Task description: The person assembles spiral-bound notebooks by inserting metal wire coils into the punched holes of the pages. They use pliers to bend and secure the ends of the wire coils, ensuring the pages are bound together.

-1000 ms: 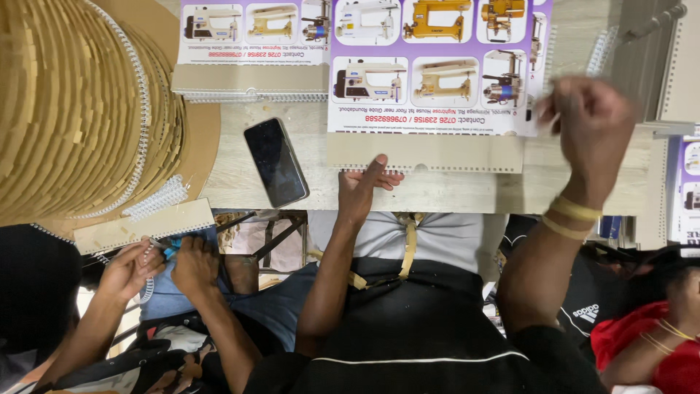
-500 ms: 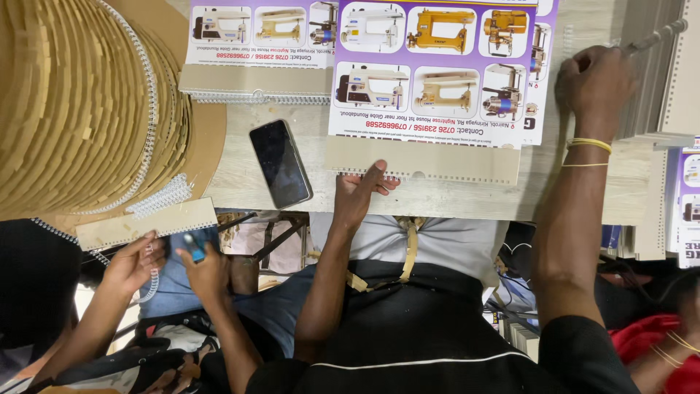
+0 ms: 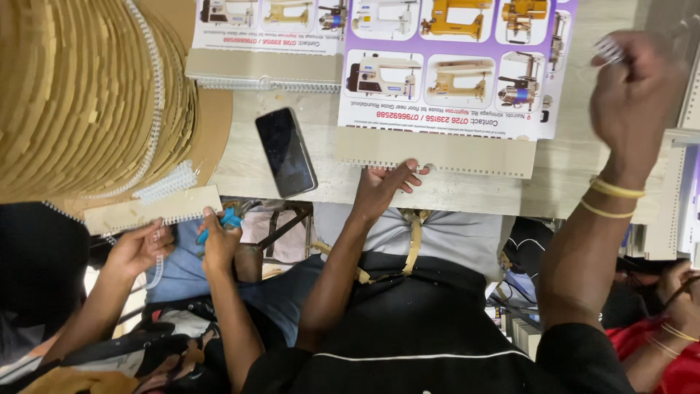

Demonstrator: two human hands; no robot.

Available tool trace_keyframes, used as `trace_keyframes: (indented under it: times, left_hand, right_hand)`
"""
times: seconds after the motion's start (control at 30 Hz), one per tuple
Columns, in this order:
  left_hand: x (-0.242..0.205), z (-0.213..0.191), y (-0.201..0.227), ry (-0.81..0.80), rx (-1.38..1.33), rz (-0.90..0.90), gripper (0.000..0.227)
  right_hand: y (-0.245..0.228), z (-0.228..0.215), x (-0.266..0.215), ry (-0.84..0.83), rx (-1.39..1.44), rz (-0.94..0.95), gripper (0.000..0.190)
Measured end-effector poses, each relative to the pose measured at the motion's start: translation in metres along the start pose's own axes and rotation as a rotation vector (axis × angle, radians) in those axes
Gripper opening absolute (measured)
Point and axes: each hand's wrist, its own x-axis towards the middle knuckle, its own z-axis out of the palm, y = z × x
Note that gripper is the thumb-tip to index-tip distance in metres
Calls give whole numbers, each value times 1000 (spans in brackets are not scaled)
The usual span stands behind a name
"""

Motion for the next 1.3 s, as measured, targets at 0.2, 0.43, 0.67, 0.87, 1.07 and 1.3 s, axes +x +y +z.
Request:
trace_keyframes:
  times: [0.2,0.43,0.67,0.87,1.07,1.3]
  left_hand:
    - [9,35,-4,-71,-46,-129,54]
    - [24,31,-47,-183,-196,56,59]
    - [13,33,-29,-138,-43,21,69]
    - [11,32,-25,-146,-68,28,65]
    - [16,28,-36,-116,-131,19,62]
    - [15,29,-36,-148,-124,45,58]
  right_hand:
    - [-129,-9,-18,-573,195,-38,42]
    - [-161,8,-34,-394,318,26,11]
    - [-163,23,-38,-401,281,62,4]
    - [-166,21,-35,-432,341,110,2]
    - [-171,22,-33,-438,410,148,4]
    - [-169,30,-41,-446,126,159,5]
